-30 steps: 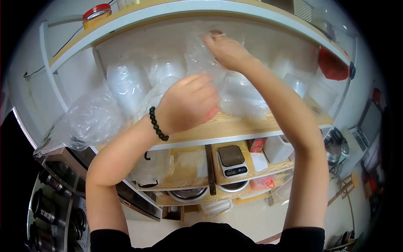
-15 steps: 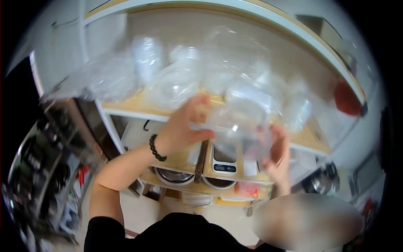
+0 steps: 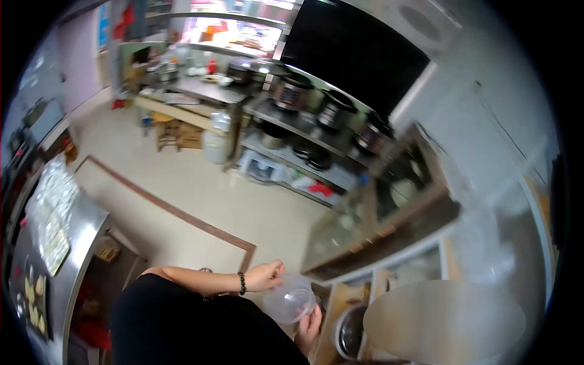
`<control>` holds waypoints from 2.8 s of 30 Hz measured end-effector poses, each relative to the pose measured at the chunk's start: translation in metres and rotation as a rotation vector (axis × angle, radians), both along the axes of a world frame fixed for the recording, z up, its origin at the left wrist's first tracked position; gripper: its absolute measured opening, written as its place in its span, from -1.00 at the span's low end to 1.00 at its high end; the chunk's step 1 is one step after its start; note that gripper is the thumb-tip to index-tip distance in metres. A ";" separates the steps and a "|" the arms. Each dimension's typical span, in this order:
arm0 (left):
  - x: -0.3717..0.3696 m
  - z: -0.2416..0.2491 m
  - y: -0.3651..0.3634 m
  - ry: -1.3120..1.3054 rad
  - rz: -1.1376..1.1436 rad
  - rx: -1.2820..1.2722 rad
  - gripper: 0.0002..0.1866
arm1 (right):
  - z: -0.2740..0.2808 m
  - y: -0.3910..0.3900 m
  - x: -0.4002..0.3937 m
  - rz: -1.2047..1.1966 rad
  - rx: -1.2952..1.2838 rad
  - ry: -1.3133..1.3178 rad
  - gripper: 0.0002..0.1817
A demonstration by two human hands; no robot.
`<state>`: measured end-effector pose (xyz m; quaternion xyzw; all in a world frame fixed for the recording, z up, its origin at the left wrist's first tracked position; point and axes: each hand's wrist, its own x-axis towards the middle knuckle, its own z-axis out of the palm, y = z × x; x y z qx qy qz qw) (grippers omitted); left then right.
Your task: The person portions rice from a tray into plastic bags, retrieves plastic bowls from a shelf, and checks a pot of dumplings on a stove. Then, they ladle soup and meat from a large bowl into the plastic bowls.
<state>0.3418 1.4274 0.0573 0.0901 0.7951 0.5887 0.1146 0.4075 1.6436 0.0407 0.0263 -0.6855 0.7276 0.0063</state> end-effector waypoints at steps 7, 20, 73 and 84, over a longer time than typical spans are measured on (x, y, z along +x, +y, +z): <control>0.058 -0.034 -0.231 -0.127 0.599 0.242 -0.81 | -0.006 -0.222 -0.101 0.754 0.202 0.074 -0.49; 0.040 -0.016 -0.555 -0.092 0.704 0.039 -0.80 | -0.041 -0.608 -0.239 1.382 0.174 0.170 -0.41; 0.007 -0.339 -1.105 -1.734 2.102 -0.029 -0.58 | -0.040 -1.576 -0.552 1.606 0.340 0.402 -0.88; 0.079 -0.197 -1.305 -0.445 2.628 0.788 -0.77 | -0.018 -1.770 -0.241 2.170 0.190 0.773 -0.84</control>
